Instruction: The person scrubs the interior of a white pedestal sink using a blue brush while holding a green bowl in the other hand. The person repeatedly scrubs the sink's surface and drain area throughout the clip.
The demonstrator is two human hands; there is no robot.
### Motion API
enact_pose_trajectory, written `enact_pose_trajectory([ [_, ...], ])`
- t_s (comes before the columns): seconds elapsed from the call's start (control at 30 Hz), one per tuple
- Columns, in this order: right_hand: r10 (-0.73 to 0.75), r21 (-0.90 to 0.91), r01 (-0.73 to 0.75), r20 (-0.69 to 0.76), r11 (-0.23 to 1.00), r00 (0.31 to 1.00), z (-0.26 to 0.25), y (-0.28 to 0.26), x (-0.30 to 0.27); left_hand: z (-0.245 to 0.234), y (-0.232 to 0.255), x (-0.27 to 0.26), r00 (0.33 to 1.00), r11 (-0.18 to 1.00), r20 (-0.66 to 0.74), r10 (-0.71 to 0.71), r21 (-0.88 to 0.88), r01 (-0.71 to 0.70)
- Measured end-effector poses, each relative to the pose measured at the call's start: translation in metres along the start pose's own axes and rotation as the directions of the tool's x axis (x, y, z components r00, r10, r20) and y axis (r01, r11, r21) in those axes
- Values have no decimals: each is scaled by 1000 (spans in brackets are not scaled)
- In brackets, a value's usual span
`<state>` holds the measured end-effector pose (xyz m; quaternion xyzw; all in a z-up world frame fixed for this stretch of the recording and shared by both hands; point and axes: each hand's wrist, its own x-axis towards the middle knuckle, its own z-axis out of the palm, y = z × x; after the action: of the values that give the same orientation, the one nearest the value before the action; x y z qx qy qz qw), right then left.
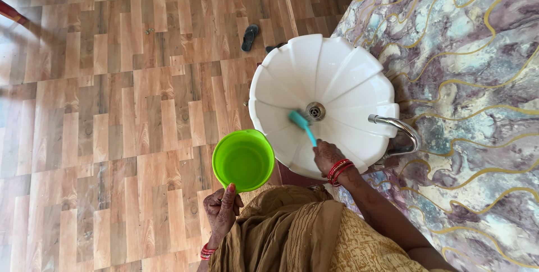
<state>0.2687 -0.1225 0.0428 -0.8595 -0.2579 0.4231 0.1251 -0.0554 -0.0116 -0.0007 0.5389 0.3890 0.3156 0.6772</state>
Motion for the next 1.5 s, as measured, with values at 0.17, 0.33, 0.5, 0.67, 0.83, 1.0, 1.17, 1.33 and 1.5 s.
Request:
enact_pose_trajectory([
  [0.17,-199,345,122,196,931,960,1,-8,-14,0,7,6,999,1000,13,29,-10,-29],
  [0.33,19,-208,-66,-221,976,975,12,21,24,0,12,15,997,998,47,58,-10,-57],
  [0.5,-36,235,-5,170,972,985,2,-36,2,8,1,25,995,1000,99,12,-2,-12],
  [0.67,-182,365,123,131,923,975,-5,-37,-9,27,-1,32,994,998,109,19,-55,-13],
  [0.83,-155,-150,122,-234,981,960,10,1,27,38,-6,37,988,998,155,28,-56,-19],
  [1.0,-275,408,232,49,883,960,-4,-42,20,34,-17,40,993,999,115,-14,-51,20],
  [1.17,-44,305,78,-118,949,992,1,-5,25,26,-31,45,990,999,138,-24,-36,29],
  [1.33,17,274,10,-95,962,995,1,-12,30,25,-43,46,990,994,137,-28,-102,42],
  [1.5,-313,578,250,9,777,950,-1,-54,36,23,-42,48,986,993,165,-37,-101,55],
])
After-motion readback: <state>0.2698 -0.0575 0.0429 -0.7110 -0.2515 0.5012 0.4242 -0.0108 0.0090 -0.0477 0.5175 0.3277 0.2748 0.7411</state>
